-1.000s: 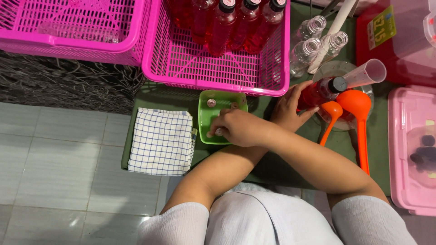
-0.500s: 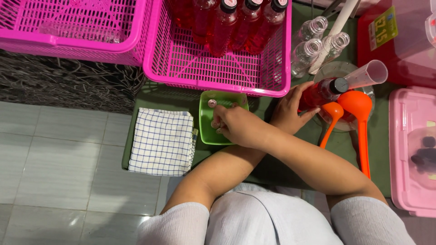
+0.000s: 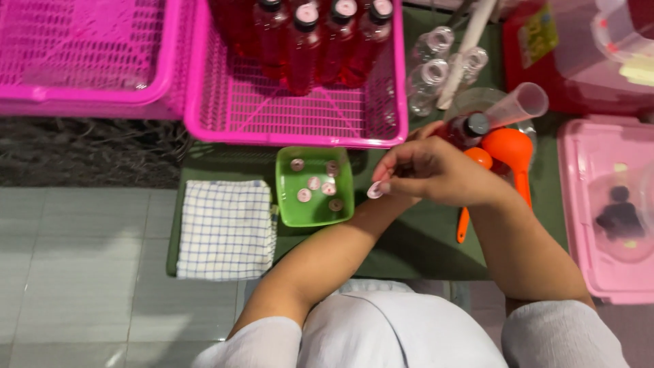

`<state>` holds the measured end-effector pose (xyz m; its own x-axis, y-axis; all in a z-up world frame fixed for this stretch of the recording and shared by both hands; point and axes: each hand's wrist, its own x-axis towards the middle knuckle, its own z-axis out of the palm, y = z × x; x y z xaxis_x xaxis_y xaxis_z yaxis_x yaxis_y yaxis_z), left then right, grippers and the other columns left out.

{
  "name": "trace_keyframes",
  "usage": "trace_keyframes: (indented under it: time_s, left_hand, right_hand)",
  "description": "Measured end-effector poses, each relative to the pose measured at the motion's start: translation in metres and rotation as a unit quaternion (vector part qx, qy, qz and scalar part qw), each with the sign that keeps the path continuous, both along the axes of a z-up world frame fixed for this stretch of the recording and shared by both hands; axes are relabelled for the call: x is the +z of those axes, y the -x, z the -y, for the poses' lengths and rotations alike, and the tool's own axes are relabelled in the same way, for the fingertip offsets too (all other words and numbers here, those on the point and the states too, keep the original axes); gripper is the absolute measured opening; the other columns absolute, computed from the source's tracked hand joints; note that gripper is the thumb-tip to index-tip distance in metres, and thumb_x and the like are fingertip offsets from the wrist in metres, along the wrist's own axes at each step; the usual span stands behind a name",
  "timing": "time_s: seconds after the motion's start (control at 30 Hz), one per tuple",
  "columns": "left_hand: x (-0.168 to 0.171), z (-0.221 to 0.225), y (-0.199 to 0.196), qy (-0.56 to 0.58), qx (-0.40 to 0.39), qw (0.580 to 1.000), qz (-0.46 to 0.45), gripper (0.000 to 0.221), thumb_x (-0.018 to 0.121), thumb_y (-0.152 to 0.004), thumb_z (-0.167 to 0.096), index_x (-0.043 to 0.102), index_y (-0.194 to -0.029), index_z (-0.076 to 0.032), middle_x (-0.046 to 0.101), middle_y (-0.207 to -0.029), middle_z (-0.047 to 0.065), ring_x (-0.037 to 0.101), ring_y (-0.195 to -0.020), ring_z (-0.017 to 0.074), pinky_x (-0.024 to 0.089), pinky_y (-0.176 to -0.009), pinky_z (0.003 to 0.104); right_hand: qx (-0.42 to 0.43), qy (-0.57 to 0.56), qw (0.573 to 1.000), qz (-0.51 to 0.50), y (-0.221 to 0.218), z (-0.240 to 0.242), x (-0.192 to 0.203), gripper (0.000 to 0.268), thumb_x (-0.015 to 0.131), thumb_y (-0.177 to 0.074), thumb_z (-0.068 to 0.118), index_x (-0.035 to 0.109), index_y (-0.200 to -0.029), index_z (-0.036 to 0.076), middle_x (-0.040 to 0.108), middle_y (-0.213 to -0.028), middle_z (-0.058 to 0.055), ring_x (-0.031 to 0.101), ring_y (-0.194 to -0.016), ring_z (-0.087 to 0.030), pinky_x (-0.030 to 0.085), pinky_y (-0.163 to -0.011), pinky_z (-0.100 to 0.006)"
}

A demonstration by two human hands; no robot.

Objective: The person fills small bottles with red liquid from a larger container using a ladle and a small cup, then places a cap on one bottle and puts it in a pink basket.

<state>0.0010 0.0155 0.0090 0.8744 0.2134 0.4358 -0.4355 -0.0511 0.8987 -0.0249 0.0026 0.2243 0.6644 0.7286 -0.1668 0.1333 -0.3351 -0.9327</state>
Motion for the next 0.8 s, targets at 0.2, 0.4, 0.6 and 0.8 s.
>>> trace_keyframes:
  time_s: [0.2, 0.4, 0.6, 0.8]
  left_hand:
    - [0.020, -0.019, 0.008, -0.031, -0.026, 0.997, 0.064, 0.064, 0.075, -0.086, -0.027, 0.053, -0.144, -0.013, 0.062, -0.133, 0.012, 0.063, -0.125, 0.0299, 0.050, -0.112, 0.038]
    - [0.029, -0.025, 0.015, -0.054, -0.049, 0.997, 0.028, 0.065, 0.080, -0.090, -0.022, 0.047, -0.145, -0.013, 0.059, -0.138, 0.015, 0.059, -0.128, 0.0324, 0.050, -0.110, 0.041]
    - [0.016, -0.019, 0.009, -0.063, -0.028, 0.997, -0.015, 0.078, 0.088, -0.079, -0.029, 0.051, -0.148, -0.024, 0.059, -0.131, 0.009, 0.062, -0.125, 0.0338, 0.052, -0.107, 0.047]
    - [0.017, -0.020, 0.009, -0.062, -0.033, 0.997, -0.017, 0.076, 0.087, -0.081, -0.028, 0.051, -0.148, -0.023, 0.059, -0.131, 0.010, 0.061, -0.125, 0.0356, 0.051, -0.108, 0.049]
  right_hand:
    - [-0.128, -0.017, 0.986, 0.105, -0.010, 0.068, 0.043, 0.014, 0.070, -0.095, -0.003, 0.070, -0.109, -0.003, 0.073, -0.095, -0.011, 0.070, -0.092, -0.016, 0.060, -0.084, -0.028]
    - [-0.280, 0.074, 0.953, 0.088, -0.045, 0.112, 0.025, 0.012, 0.075, -0.097, 0.005, 0.070, -0.107, 0.002, 0.076, -0.095, -0.007, 0.072, -0.087, -0.010, 0.058, -0.081, -0.019]
    - [-0.260, 0.043, 0.956, 0.125, -0.046, 0.115, 0.010, 0.016, 0.081, -0.090, -0.002, 0.072, -0.103, -0.007, 0.065, -0.082, -0.013, 0.067, -0.076, -0.017, 0.057, -0.065, -0.026]
    - [-0.236, 0.091, 0.958, 0.133, -0.044, 0.107, 0.016, 0.018, 0.084, -0.087, 0.000, 0.075, -0.101, -0.006, 0.066, -0.082, -0.017, 0.068, -0.077, -0.021, 0.059, -0.068, -0.031]
